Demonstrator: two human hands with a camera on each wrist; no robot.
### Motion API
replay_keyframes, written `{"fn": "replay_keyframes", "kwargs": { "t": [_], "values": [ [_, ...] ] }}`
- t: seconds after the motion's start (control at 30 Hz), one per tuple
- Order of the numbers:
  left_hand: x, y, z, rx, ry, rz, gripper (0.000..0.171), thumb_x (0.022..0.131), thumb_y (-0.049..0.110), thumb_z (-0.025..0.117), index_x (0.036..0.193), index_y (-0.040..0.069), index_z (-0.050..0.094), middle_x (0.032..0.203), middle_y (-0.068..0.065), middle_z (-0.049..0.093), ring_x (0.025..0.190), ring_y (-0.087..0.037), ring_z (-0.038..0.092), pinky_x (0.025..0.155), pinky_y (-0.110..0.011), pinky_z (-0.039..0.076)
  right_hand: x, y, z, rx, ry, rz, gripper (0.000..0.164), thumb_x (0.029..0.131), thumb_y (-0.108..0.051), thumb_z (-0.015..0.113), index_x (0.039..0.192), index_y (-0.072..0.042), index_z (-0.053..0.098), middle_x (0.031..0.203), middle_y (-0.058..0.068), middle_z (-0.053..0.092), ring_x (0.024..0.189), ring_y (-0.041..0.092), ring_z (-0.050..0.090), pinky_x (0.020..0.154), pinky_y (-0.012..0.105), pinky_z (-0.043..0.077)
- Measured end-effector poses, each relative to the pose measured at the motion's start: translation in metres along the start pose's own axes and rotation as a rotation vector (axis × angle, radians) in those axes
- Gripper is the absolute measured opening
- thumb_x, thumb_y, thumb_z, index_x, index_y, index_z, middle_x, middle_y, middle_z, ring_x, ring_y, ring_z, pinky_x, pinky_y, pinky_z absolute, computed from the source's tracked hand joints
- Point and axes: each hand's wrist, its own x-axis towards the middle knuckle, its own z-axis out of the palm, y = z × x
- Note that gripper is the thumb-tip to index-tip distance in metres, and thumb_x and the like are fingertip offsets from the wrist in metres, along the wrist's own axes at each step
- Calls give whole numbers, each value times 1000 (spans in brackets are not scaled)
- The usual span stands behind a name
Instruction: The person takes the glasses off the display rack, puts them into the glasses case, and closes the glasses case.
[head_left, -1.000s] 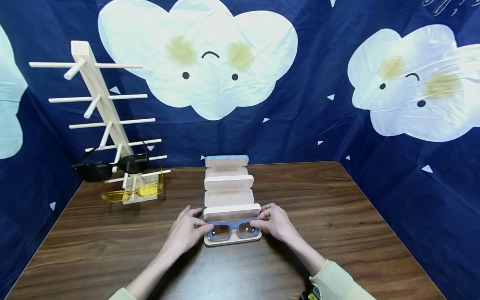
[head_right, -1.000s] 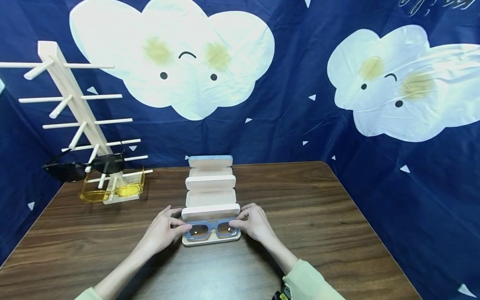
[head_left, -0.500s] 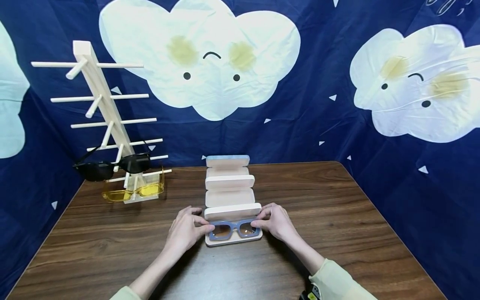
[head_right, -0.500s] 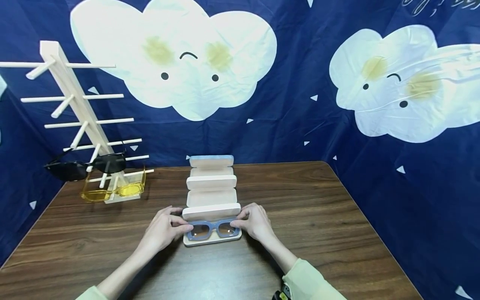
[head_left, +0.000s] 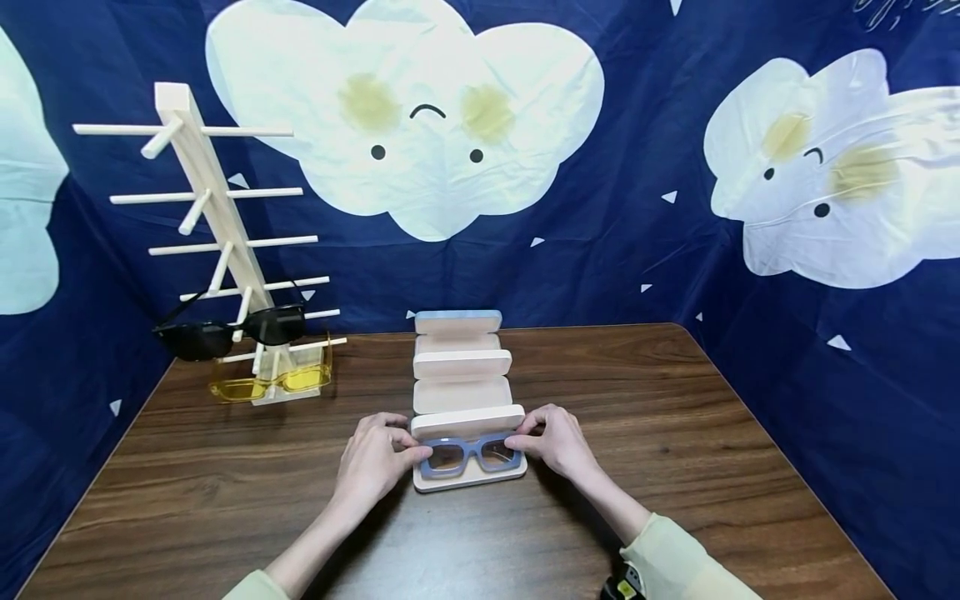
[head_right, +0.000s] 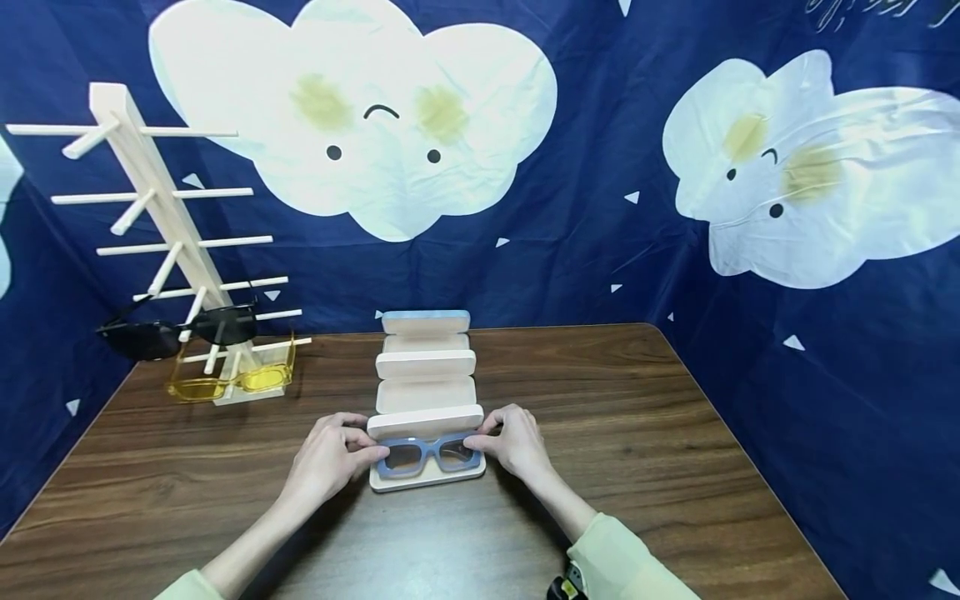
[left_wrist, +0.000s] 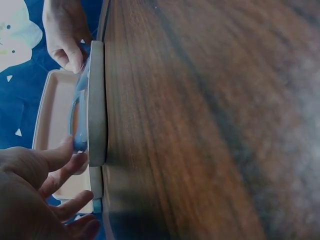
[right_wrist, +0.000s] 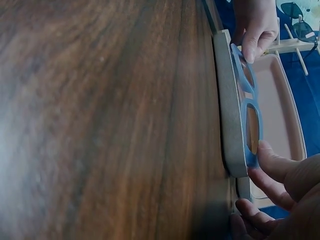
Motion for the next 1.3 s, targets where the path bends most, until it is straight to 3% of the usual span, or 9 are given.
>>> {"fn": "replay_keyframes", "kwargs": {
  "t": [0.13,0.27,0.5,0.7,0.87,1.13,1.3],
  "values": [
    [-1,1,-1,-10,10,-2,13,84,34,85,76,24,80,132,-8,70,136,-34,50,104,-61,46,1,1,-4,9,-1,24,22,73,-31,94,65,-25,74,87,-10,72,97,11,65,89,33,51],
    [-1,1,-3,-8,14,2,15,84,36,84,79,23,81,131,-8,70,136,-35,51,103,-62,47,1,4,-8,31,-5,36,19,73,-33,93,69,-26,77,87,-10,76,94,11,67,85,32,52],
    [0,-3,-11,5,-2,-22,30,86,54,78,88,24,80,131,-6,69,133,-34,53,100,-62,49,0,6,-19,156,-57,73,32,77,-35,90,98,-13,77,95,1,77,88,11,65,79,24,49],
    [2,-5,-16,-3,-79,-48,62,92,70,60,114,15,76,130,-10,67,131,-34,56,105,-58,47,2,6,-24,301,-136,156,39,91,-40,76,111,-7,75,100,5,74,87,12,64,78,25,52],
    [6,-4,-22,-27,-160,-70,72,97,72,47,119,10,77,129,-12,67,129,-34,56,105,-58,46,5,2,-27,364,-198,219,53,99,-51,62,115,-2,73,107,12,75,94,18,71,80,32,61],
    [17,-5,-27,-104,-290,-102,75,97,72,45,118,8,77,124,-12,75,127,-36,64,104,-58,49,12,-8,-26,308,-249,261,63,98,-58,57,112,1,75,108,12,76,94,19,70,78,34,62],
    [23,-5,-26,-115,-327,-132,73,97,71,47,116,8,78,124,-10,75,126,-35,64,106,-58,48,15,-9,-22,268,-258,276,62,96,-60,60,106,-1,77,100,11,75,86,16,69,76,32,61]
  ]
}}
